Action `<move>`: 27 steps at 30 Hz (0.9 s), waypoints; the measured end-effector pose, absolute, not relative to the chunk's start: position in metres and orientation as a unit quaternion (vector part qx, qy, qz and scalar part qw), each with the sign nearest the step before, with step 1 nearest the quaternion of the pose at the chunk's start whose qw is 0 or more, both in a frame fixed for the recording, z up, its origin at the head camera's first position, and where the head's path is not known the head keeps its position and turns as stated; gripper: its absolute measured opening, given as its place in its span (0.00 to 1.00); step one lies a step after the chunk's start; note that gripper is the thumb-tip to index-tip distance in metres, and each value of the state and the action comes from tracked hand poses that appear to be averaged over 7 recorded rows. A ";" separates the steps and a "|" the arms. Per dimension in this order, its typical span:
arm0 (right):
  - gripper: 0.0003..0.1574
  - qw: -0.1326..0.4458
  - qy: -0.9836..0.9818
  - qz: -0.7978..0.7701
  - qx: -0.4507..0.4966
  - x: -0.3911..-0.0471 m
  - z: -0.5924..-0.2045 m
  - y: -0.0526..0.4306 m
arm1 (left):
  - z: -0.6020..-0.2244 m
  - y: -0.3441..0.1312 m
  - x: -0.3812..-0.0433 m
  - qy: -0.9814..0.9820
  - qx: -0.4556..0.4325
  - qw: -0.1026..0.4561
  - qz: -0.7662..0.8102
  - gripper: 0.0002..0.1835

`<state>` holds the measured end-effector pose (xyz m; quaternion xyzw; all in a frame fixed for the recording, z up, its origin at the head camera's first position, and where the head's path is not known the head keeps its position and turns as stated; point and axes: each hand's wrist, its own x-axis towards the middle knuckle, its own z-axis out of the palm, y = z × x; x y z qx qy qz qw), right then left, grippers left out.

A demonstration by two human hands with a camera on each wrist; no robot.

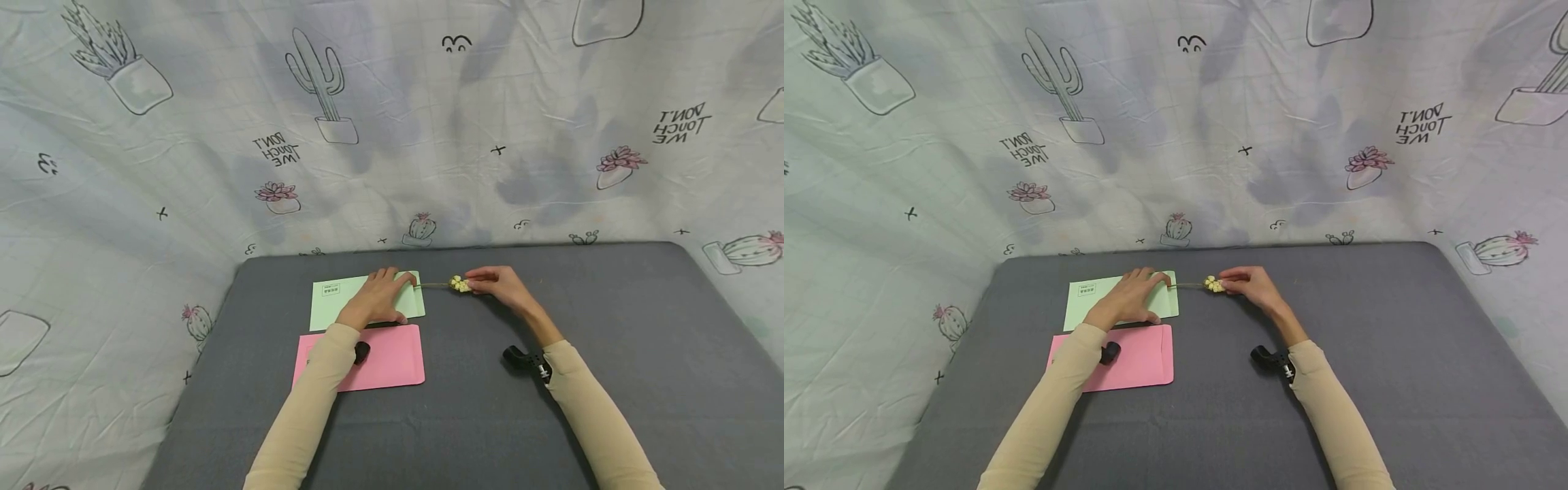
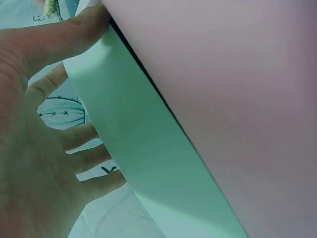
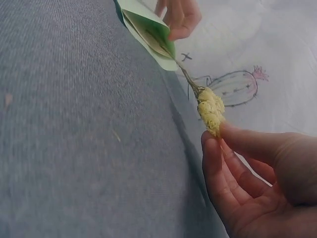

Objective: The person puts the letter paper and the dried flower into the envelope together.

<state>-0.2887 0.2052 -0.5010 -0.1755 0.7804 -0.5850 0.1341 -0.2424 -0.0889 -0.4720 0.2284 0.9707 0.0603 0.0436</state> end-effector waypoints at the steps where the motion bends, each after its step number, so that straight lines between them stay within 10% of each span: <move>1: 0.22 0.134 0.781 -0.583 -0.176 -0.289 -0.501 0.204 | -0.472 -0.089 -0.242 0.971 0.228 0.043 0.061 0.39; 27: 0.18 0.118 0.795 -0.560 -0.203 -0.288 -0.501 0.158 | -0.473 -0.090 -0.242 0.971 0.227 0.045 0.057 0.40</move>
